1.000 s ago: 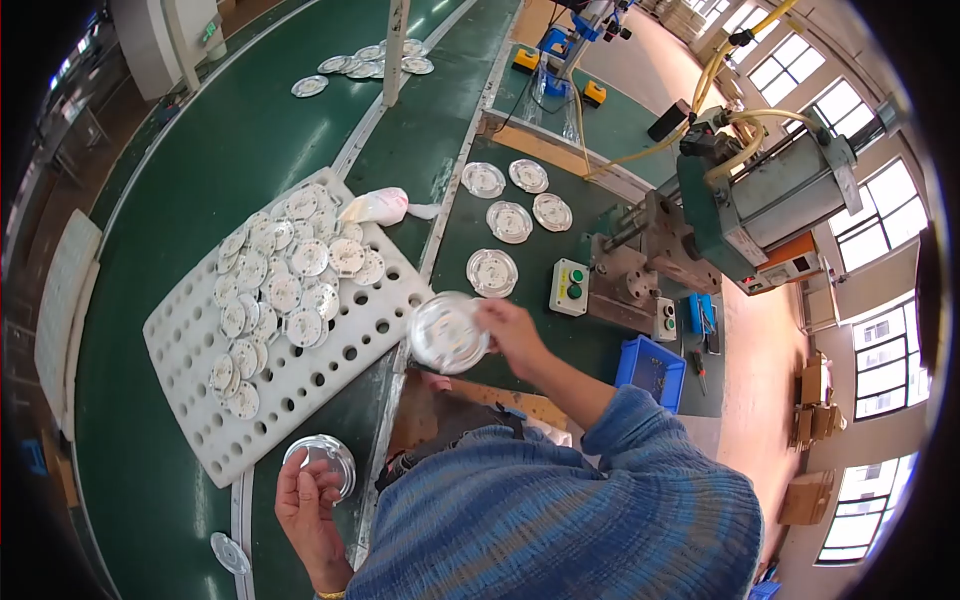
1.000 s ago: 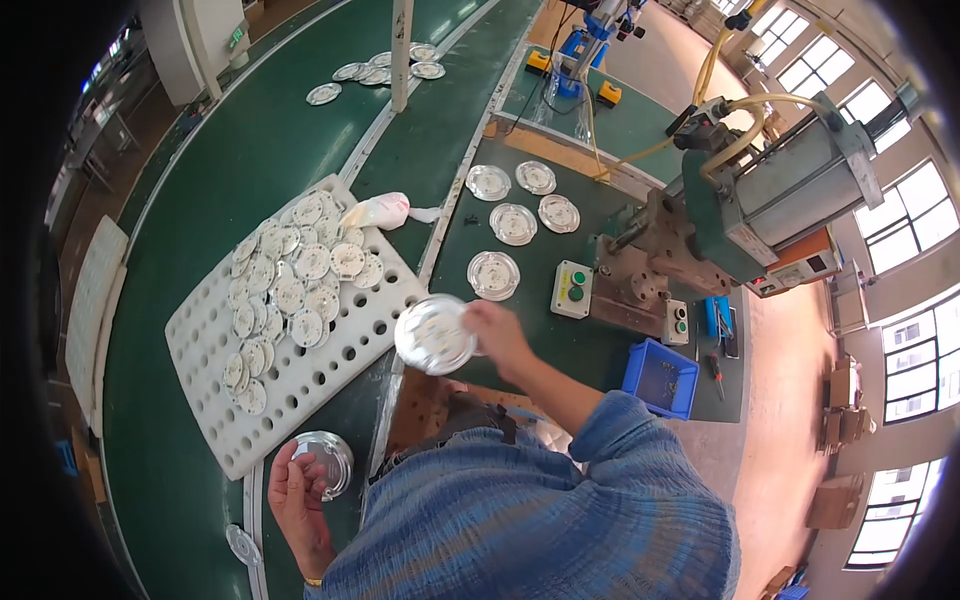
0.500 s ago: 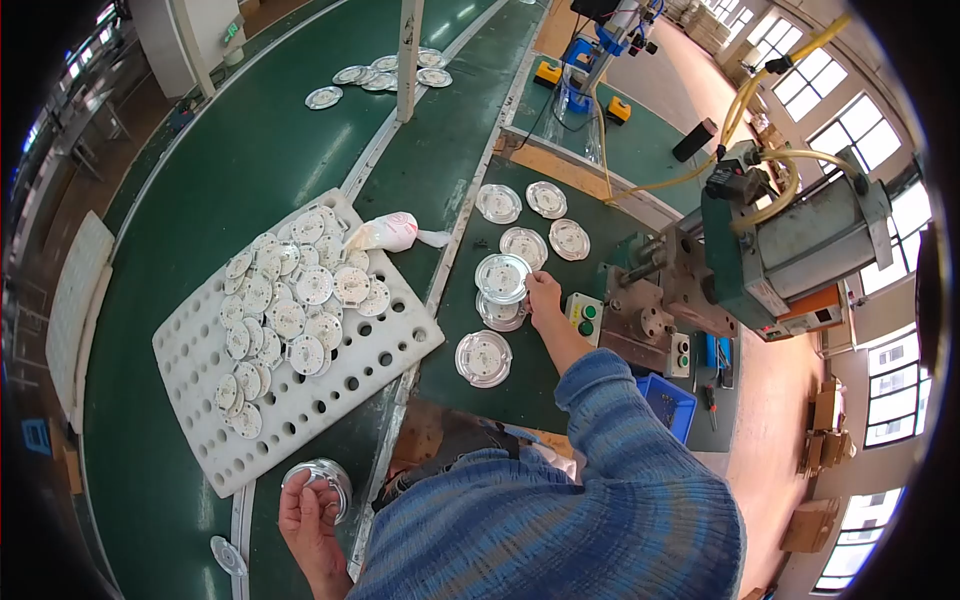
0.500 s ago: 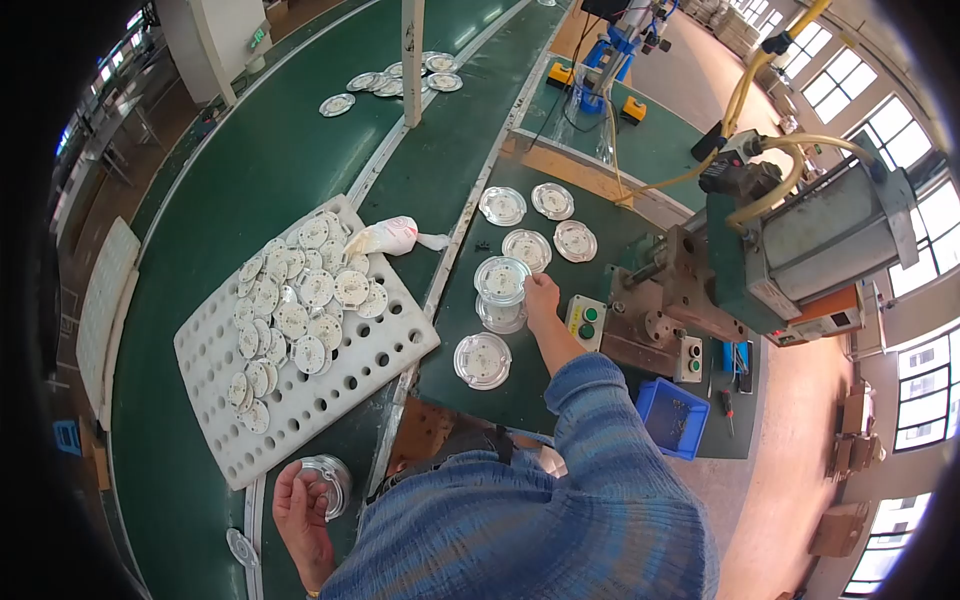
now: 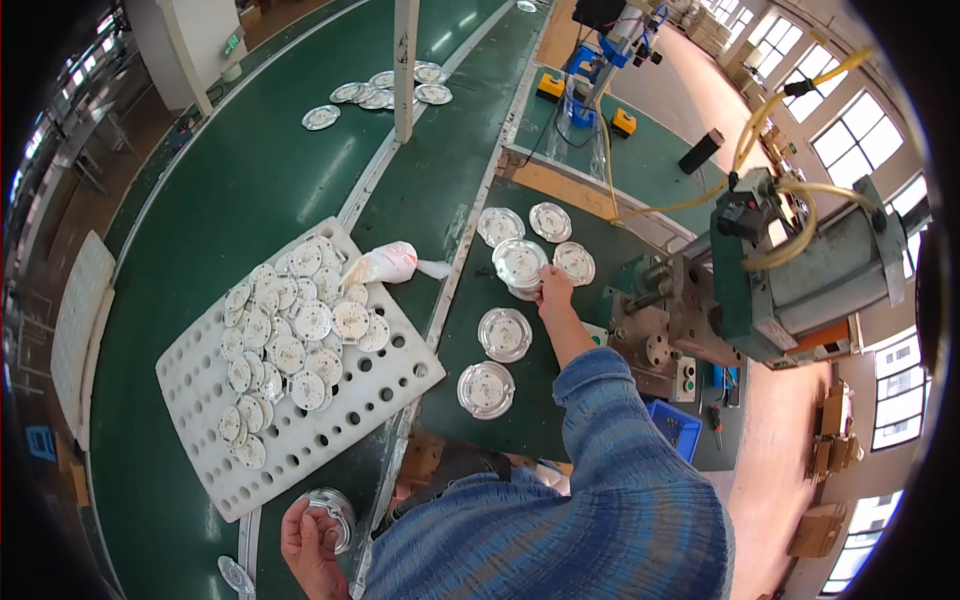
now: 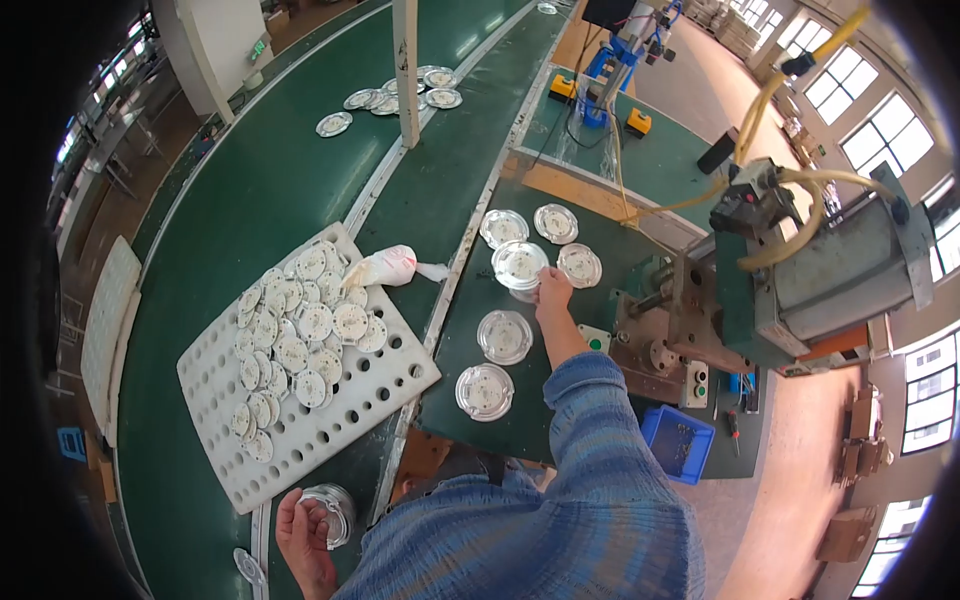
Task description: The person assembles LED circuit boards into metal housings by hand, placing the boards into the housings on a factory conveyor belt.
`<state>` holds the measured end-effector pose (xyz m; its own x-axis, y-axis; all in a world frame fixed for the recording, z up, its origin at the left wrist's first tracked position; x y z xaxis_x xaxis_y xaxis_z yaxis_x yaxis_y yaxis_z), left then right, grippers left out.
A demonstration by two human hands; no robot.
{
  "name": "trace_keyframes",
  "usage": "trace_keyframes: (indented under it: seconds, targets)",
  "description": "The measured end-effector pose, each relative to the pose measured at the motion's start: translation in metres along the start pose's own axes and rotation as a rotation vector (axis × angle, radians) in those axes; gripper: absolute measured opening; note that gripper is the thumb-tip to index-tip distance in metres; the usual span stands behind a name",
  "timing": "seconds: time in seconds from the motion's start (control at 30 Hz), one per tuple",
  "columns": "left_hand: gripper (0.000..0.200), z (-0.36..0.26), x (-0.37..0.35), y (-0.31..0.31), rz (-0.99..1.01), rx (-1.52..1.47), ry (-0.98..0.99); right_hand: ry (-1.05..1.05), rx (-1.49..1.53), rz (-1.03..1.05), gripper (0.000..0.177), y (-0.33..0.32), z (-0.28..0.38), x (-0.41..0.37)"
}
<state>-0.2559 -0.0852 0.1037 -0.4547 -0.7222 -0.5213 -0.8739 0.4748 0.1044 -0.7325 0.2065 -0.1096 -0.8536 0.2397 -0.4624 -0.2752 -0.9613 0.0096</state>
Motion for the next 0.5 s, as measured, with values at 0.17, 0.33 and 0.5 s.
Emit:
trace_keyframes:
  seconds: [0.17,0.33,0.5]
  targets:
    - [0.035,-0.009,-0.002,0.019,-0.052,0.063,-0.069,-0.059,0.099,-0.030,0.008,0.033,0.037,0.058]
    - [0.034,-0.009,0.001,0.039,-0.114,0.096,-0.074,-0.027,0.043,0.058,0.015,0.081,0.059,0.082]
    - [0.022,0.008,0.007,0.041,-0.203,-0.070,-0.090,-0.036,-0.036,0.289,0.015,0.135,0.047,0.102]
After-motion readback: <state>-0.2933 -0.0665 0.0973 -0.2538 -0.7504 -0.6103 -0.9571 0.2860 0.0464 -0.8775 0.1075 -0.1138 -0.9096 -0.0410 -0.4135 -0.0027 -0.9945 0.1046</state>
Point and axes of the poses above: each hand's wrist, its own x-axis towards the middle knuckle, its own y-axis out of the palm, z = x × y, the point moved 6 cm from there along x, towards the middle knuckle, and after that the axes turned 4 degrees about -x, right-handed, at the moved point
